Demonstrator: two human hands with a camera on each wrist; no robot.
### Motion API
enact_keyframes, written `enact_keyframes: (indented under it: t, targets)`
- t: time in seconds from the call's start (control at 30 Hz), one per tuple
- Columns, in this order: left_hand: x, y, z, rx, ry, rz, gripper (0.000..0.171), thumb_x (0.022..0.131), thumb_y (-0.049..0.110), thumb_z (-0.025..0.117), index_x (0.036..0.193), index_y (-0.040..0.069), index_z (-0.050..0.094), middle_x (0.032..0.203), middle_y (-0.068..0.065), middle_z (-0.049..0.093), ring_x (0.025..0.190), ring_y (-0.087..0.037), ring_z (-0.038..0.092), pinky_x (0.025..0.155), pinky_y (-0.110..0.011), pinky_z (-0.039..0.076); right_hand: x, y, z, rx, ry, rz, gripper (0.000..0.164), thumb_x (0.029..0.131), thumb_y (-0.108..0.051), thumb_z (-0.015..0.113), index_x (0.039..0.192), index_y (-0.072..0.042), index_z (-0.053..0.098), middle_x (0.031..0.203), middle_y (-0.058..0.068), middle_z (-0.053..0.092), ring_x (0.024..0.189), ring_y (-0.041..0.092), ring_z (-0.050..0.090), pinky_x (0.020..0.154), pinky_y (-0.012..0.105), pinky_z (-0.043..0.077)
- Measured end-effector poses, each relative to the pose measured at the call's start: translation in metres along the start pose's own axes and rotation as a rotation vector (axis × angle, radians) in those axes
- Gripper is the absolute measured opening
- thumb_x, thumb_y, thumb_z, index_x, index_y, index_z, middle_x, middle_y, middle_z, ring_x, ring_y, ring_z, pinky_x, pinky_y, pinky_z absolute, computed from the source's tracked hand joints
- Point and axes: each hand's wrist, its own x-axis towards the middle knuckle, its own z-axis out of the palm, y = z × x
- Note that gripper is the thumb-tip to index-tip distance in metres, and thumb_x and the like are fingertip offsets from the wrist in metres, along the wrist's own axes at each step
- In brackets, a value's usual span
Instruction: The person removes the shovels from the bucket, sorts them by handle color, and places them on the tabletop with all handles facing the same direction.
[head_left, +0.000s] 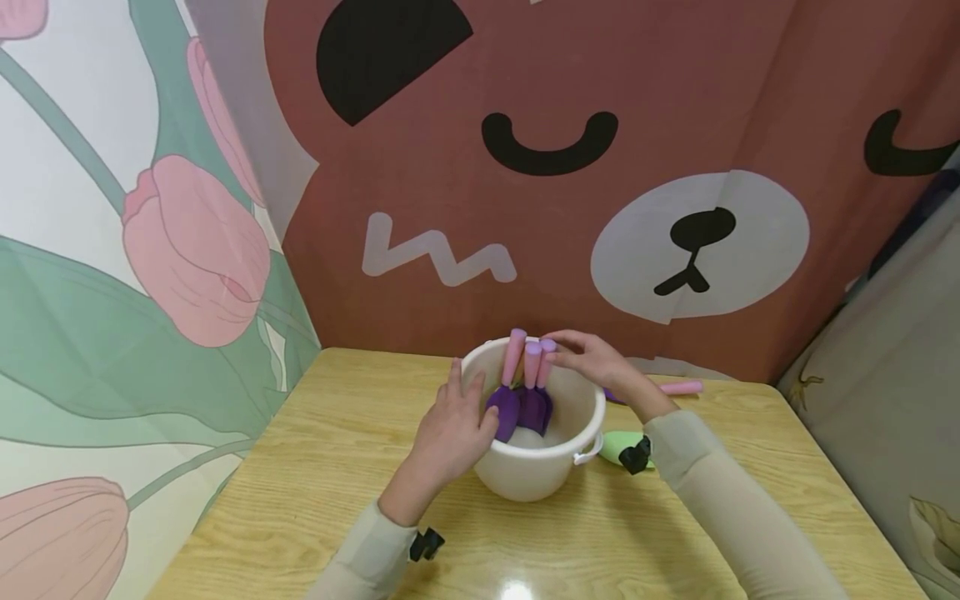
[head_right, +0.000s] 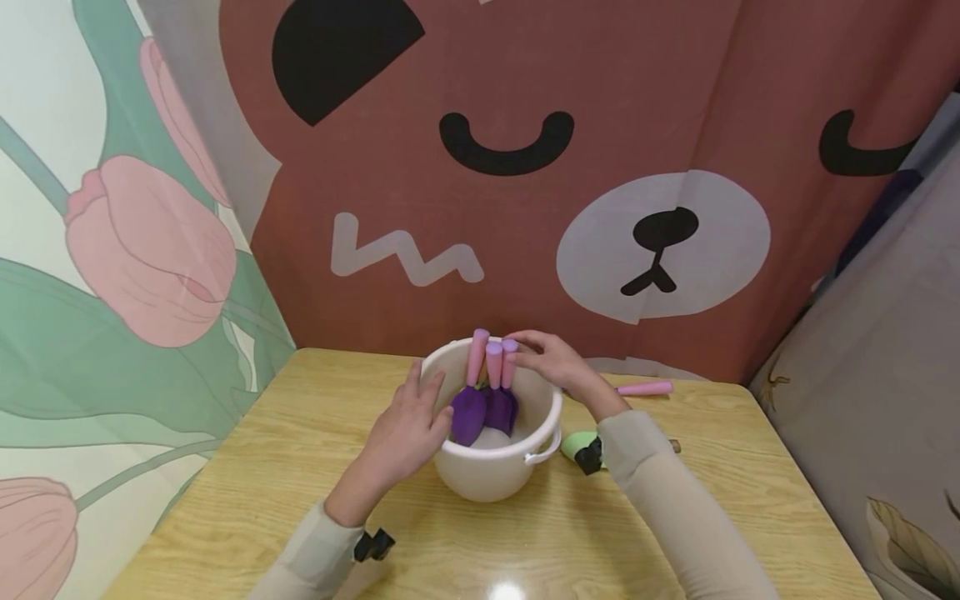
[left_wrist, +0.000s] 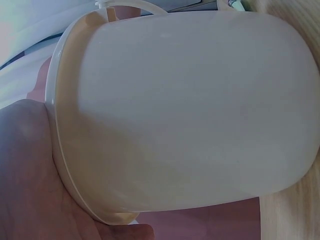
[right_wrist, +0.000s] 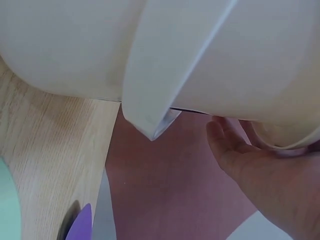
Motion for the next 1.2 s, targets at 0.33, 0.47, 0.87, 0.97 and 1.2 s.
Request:
enact_keyframes:
  t: [0.33, 0.47, 0.87, 0.97, 1.2]
  targets:
    - [-0.001, 0.000, 0.001, 0.008, 0.021, 0.015, 0.065, 0.101, 0.045, 0.043, 0.155, 0.009, 0.041, 0.166, -0.025, 0.013, 0.142, -0.040, 0.038, 0.100, -0.055, 0.048, -0.001, 0.001, 0.001, -0.049, 0.052, 0.002, 0.050, 0.093, -0.042, 0.072, 0.134, -0.016, 0.063, 0.140, 0.011, 0.059, 0.128, 0.033, 0.053, 0.105, 0.049, 0.044]
    - [-0.001, 0.000, 0.001, 0.007, 0.021, 0.017, 0.065, 0.101, 0.044, 0.044, 0.155, 0.009, 0.041, 0.166, -0.025, 0.013, 0.142, -0.040, 0.039, 0.099, -0.055, 0.048, -0.004, -0.003, 0.000, -0.067, 0.059, 0.003, 0.050, 0.093, -0.042, 0.071, 0.135, -0.016, 0.063, 0.139, 0.012, 0.059, 0.125, 0.033, 0.054, 0.103, 0.047, 0.045]
    - [0.000, -0.002, 0.002, 0.016, 0.025, 0.022, 0.065, 0.101, 0.043, 0.044, 0.156, 0.009, 0.040, 0.166, -0.026, 0.013, 0.142, -0.041, 0.039, 0.099, -0.055, 0.048, -0.008, -0.023, -0.009, -0.048, 0.099, -0.048, 0.048, 0.092, -0.043, 0.073, 0.133, -0.020, 0.065, 0.134, 0.008, 0.064, 0.121, 0.030, 0.058, 0.096, 0.043, 0.050]
    - [0.001, -0.002, 0.002, 0.015, 0.023, 0.020, 0.064, 0.101, 0.042, 0.045, 0.156, 0.009, 0.040, 0.166, -0.026, 0.013, 0.142, -0.040, 0.039, 0.099, -0.055, 0.048, -0.009, -0.027, -0.011, -0.047, 0.100, -0.052, 0.048, 0.093, -0.043, 0.071, 0.135, -0.019, 0.064, 0.134, 0.009, 0.064, 0.118, 0.029, 0.060, 0.091, 0.040, 0.053]
    - [0.000, -0.002, 0.001, 0.016, 0.014, 0.018, 0.066, 0.101, 0.044, 0.043, 0.156, 0.009, 0.039, 0.166, -0.026, 0.012, 0.142, -0.041, 0.038, 0.099, -0.055, 0.048, -0.014, -0.041, -0.019, -0.012, 0.139, -0.052, 0.050, 0.095, -0.043, 0.069, 0.137, -0.018, 0.061, 0.137, 0.011, 0.061, 0.124, 0.031, 0.056, 0.098, 0.046, 0.049]
